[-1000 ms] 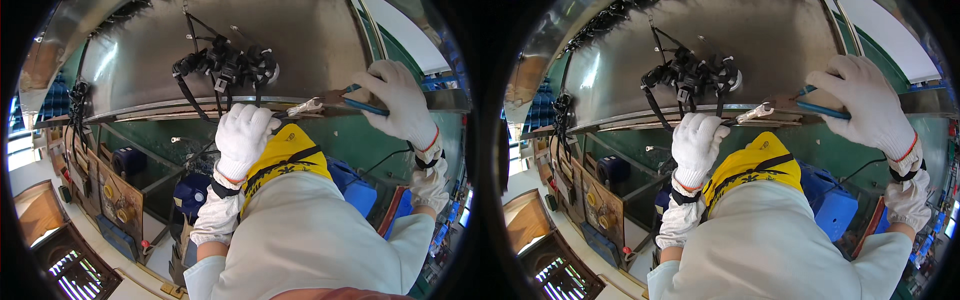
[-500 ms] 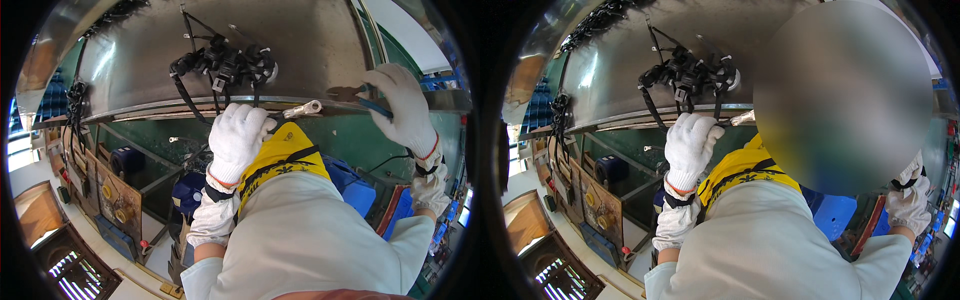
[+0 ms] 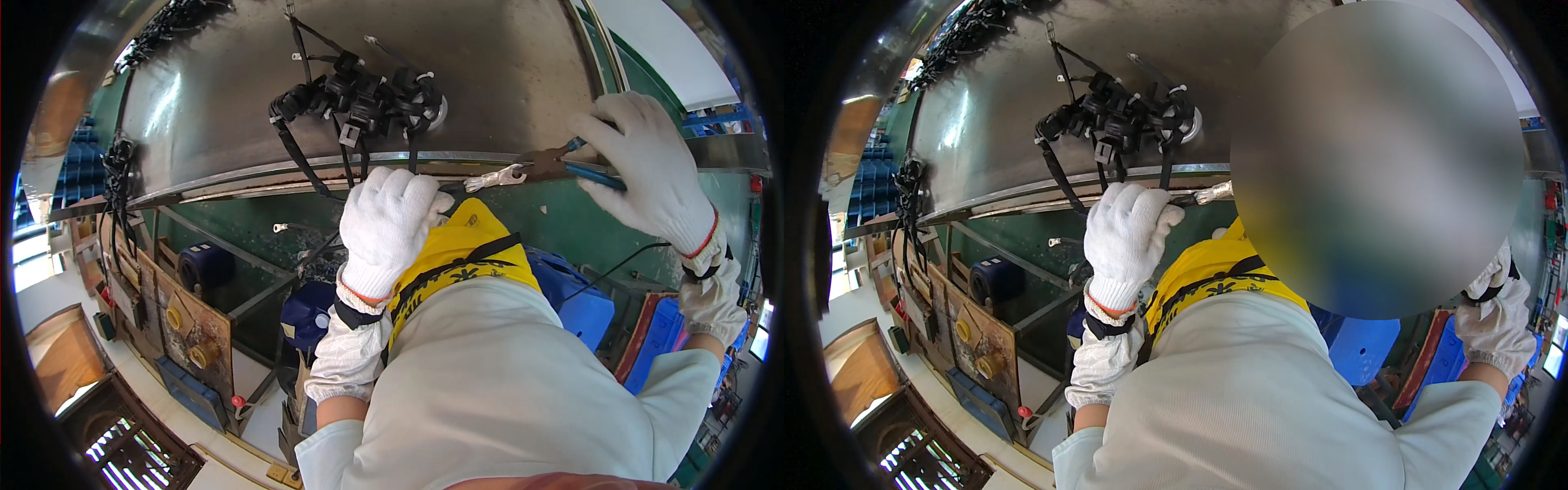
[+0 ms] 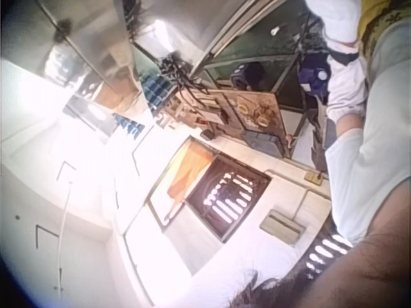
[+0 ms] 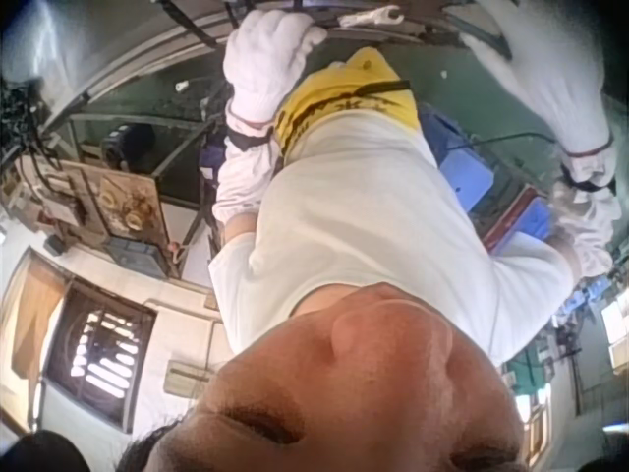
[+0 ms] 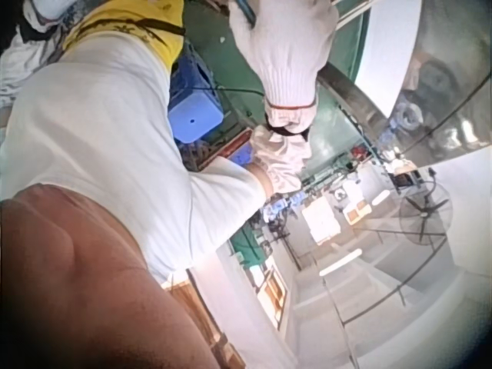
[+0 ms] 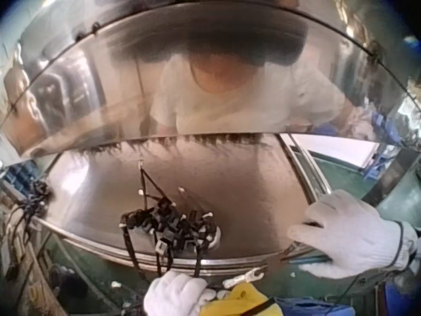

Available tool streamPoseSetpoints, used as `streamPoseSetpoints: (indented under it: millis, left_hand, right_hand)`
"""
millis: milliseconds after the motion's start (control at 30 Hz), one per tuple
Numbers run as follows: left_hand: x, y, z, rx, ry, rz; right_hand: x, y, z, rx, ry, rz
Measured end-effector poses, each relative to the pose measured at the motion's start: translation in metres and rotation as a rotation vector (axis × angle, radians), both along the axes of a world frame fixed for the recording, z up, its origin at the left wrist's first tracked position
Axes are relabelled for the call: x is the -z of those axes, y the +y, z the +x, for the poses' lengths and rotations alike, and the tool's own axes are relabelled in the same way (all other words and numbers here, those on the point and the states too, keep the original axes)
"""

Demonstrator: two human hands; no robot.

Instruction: The recorder is assembling and manipulating various wire harnesses and cable components on a workbench.

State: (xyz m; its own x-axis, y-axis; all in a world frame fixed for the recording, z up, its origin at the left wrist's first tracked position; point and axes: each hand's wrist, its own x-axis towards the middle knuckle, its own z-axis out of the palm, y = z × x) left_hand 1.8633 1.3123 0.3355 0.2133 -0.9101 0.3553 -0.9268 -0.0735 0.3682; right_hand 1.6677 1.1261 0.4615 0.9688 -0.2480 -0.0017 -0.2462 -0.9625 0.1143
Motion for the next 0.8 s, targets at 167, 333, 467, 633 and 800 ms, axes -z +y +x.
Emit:
streamPoseSetpoints:
  millis: [167, 333, 467, 633, 800]
  left_hand:
    - [0.005, 0.000, 0.001, -0.010, -0.032, -0.051]
    - [0.008, -0.002, 0.002, 0.002, -0.001, -0.107]
    - [0.003, -0.003, 0.001, 0.089, 0.129, -0.073]
    - [-0.002, -0.007, 0.001, 0.074, 0.047, 0.052]
    - [0.003, -0.010, 0.004, 0.072, -0.039, 0.026]
  right_hand:
    - [0.000, -0.001, 0.003, 0.039, 0.074, -0.020]
    - [0.002, -0.006, 0.005, 0.066, 0.155, 0.031]
    - [0.009, -0.007, 0.008, 0.034, 0.172, 0.059]
    - [0.022, -0.013, 0.003, 0.042, 0.052, 0.002]
    - [0.013, -0.012, -0.003, 0.047, -0.027, -0.022]
